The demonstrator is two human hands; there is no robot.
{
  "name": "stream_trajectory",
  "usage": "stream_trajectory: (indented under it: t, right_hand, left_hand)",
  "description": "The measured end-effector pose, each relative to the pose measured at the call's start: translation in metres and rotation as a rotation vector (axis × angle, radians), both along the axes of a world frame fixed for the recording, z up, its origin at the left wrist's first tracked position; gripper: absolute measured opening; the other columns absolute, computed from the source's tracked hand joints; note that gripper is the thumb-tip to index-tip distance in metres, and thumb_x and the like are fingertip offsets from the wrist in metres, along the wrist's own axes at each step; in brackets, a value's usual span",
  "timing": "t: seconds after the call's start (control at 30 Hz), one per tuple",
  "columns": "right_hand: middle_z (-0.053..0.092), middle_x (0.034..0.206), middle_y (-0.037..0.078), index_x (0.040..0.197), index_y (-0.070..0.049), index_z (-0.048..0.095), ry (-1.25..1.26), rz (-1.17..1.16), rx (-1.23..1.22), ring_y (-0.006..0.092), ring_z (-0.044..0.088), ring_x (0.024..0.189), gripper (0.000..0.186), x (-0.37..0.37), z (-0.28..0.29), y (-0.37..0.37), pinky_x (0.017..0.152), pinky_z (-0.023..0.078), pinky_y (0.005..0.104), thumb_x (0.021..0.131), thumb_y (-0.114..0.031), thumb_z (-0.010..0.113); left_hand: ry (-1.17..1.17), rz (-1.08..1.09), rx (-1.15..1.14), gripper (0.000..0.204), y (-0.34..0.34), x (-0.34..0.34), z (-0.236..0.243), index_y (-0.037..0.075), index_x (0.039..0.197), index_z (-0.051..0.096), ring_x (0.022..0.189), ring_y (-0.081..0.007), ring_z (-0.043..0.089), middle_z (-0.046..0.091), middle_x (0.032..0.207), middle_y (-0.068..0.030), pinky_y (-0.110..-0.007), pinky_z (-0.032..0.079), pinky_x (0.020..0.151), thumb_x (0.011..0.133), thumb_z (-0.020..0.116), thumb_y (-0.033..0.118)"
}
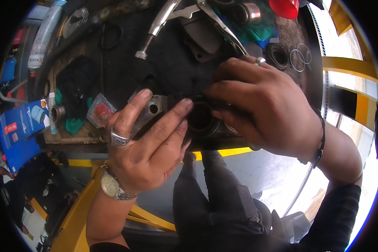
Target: The person replaces internal seals in a brake caliper by hand. The person removes a rubber ring from the caliper housing, picks up new seals from a workbench, and presses a new rubber seal into the caliper cylinder.
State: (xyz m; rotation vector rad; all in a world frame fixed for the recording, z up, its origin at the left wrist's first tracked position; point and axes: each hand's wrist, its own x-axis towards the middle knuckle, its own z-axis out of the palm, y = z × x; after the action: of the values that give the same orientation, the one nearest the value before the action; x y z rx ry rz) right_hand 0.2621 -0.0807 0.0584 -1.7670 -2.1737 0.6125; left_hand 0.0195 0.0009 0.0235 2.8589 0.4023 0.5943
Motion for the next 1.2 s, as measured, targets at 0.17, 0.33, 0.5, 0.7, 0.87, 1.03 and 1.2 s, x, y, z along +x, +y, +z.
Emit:
stream_trajectory:
  t: [0.17,0.33,0.5,0.7,0.87,1.03,1.2]
  right_hand:
    - [0.065,0.106,0.014,0.115,-0.003,0.072,0.123,-0.031,-0.080,0.0323,0.069,0.098,0.032,-0.002,-0.004,0.008,0.080,0.057,0.0417,0.084,-0.009,0.078]
    - [0.065,0.107,0.015,0.119,-0.002,0.069,0.158,-0.082,-0.162,0.0327,0.069,0.100,0.031,0.003,-0.007,0.009,0.083,0.057,0.0422,0.090,-0.013,0.075]
    - [0.067,0.107,0.017,0.120,-0.001,0.069,0.107,-0.137,-0.634,0.0313,0.070,0.102,0.031,0.005,0.020,0.034,0.088,0.057,0.0402,0.096,-0.021,0.071]
    - [0.072,0.103,0.022,0.118,0.001,0.068,0.013,0.130,-0.472,0.0310,0.073,0.096,0.030,0.014,-0.002,0.040,0.084,0.058,0.0386,0.097,-0.020,0.067]
    - [0.072,0.097,0.022,0.114,0.003,0.068,0.018,0.208,-0.375,0.0330,0.073,0.093,0.027,0.018,-0.015,0.033,0.082,0.058,0.0389,0.095,-0.016,0.066]
    - [0.071,0.098,0.021,0.109,0.001,0.069,-0.043,0.197,-0.163,0.0342,0.072,0.093,0.022,0.012,-0.021,0.026,0.082,0.058,0.0407,0.092,-0.013,0.067]
    - [0.067,0.105,0.017,0.104,-0.001,0.069,0.072,-0.010,0.109,0.0346,0.070,0.090,0.023,0.004,-0.010,0.014,0.081,0.057,0.0423,0.084,-0.006,0.077]
  left_hand:
    - [0.084,-0.043,0.010,0.024,0.003,-0.006,0.001,0.005,0.104,0.067,0.129,-0.0456,0.053,0.071,0.129,-0.0132,-0.054,0.035,0.111,0.095,0.068,0.027]
    - [0.104,-0.089,-0.022,0.026,0.010,-0.005,0.007,0.005,0.106,0.067,0.124,-0.0452,0.056,0.068,0.130,-0.0196,-0.053,0.040,0.107,0.094,0.070,0.028]
    - [-0.057,-0.034,-0.324,0.027,0.021,-0.007,0.010,0.003,0.105,0.069,0.119,-0.0426,0.059,0.064,0.130,-0.0241,-0.049,0.047,0.101,0.090,0.076,0.024]
    - [0.153,-0.077,-0.286,0.061,0.027,0.019,0.031,0.002,0.118,0.074,0.111,-0.0343,0.065,0.073,0.120,-0.0122,-0.041,0.052,0.096,0.063,0.090,0.024]
    - [0.201,-0.027,-0.362,0.062,0.023,0.024,0.029,0.004,0.116,0.074,0.108,-0.0328,0.066,0.073,0.118,-0.0128,-0.041,0.053,0.092,0.059,0.091,0.020]
    - [0.218,0.003,-0.389,0.060,0.023,0.029,0.032,0.003,0.113,0.073,0.105,-0.0324,0.066,0.071,0.114,-0.0142,-0.040,0.053,0.090,0.057,0.092,0.013]
    - [0.217,0.020,-0.339,0.057,0.019,0.031,0.034,0.003,0.112,0.074,0.108,-0.0349,0.065,0.069,0.120,-0.0145,-0.041,0.053,0.091,0.059,0.091,0.012]
